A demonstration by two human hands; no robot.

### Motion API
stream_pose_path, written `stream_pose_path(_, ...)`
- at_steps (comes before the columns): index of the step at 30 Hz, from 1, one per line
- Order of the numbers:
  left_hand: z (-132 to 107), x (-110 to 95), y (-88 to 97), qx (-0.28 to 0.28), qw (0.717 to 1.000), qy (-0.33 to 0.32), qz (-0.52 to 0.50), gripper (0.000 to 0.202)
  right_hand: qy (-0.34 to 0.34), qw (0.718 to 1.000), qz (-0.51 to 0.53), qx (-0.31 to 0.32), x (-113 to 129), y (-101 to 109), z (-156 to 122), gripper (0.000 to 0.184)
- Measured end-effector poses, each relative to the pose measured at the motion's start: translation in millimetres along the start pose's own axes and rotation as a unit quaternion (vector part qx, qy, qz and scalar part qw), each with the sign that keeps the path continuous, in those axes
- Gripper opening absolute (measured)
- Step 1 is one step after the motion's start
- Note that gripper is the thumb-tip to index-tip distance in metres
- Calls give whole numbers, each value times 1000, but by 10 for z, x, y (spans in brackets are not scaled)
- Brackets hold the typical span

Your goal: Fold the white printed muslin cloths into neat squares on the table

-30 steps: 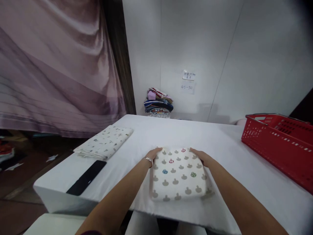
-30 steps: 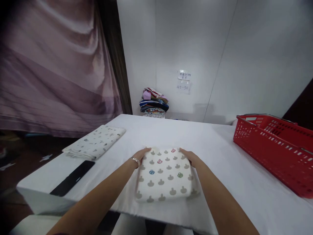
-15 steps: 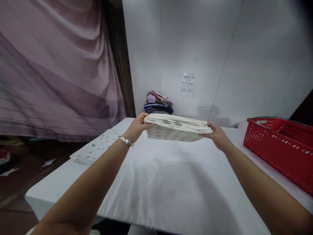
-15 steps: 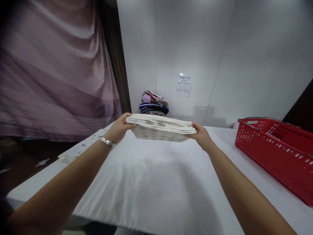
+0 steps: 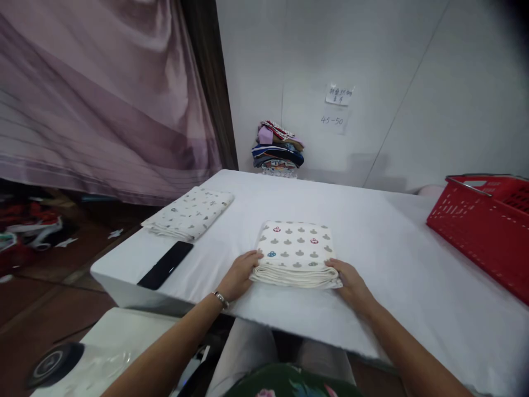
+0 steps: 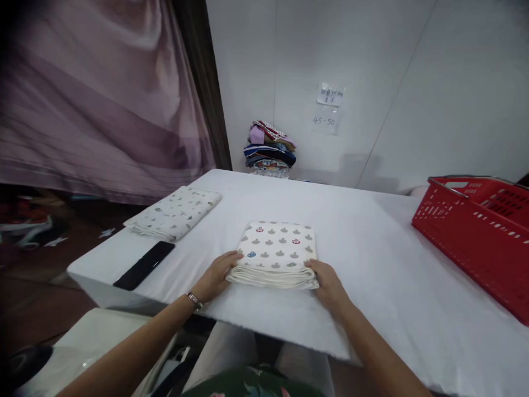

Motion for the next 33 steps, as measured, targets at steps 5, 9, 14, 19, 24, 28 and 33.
stream_pose_path(5,-41,-21,110,29,994,44,-91,33,-37,993,103,51,121,130,-8,28)
stream_pose_path(9,-81,-60,139,-24,984,106,-140,24,-57,987,137,-58,300,194,-4,19)
stream_pose_path(14,67,-337,145,-82,995,45,-37,20,23,996,30,-75,598,-1,160,22)
stream_pose_path(19,241,-499,66,-48,998,-8,44,16,52,993,-100,38,674,-291,346,24)
stream_pose_path(24,277,-464,15,-14,997,-5,72,15,35,988,-126,80,670,-369,400,23)
stream_pose_path(28,284,-481,61,-13,998,8,55,20,20,994,-89,59,673,-339,387,27)
stream_pose_path(33,228,-524,82,-5,999,-14,52,26,66,989,-112,73,686,-360,325,29)
Point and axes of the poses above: each hand's wrist, its own z-axis towards the middle knuckle, its own y-axis out of the back of the hand, x = y × z, the point moved 4 cm from there along z, towards the middle knuckle, and after that the axes turned 13 degrees about z, right-handed, at the moved point
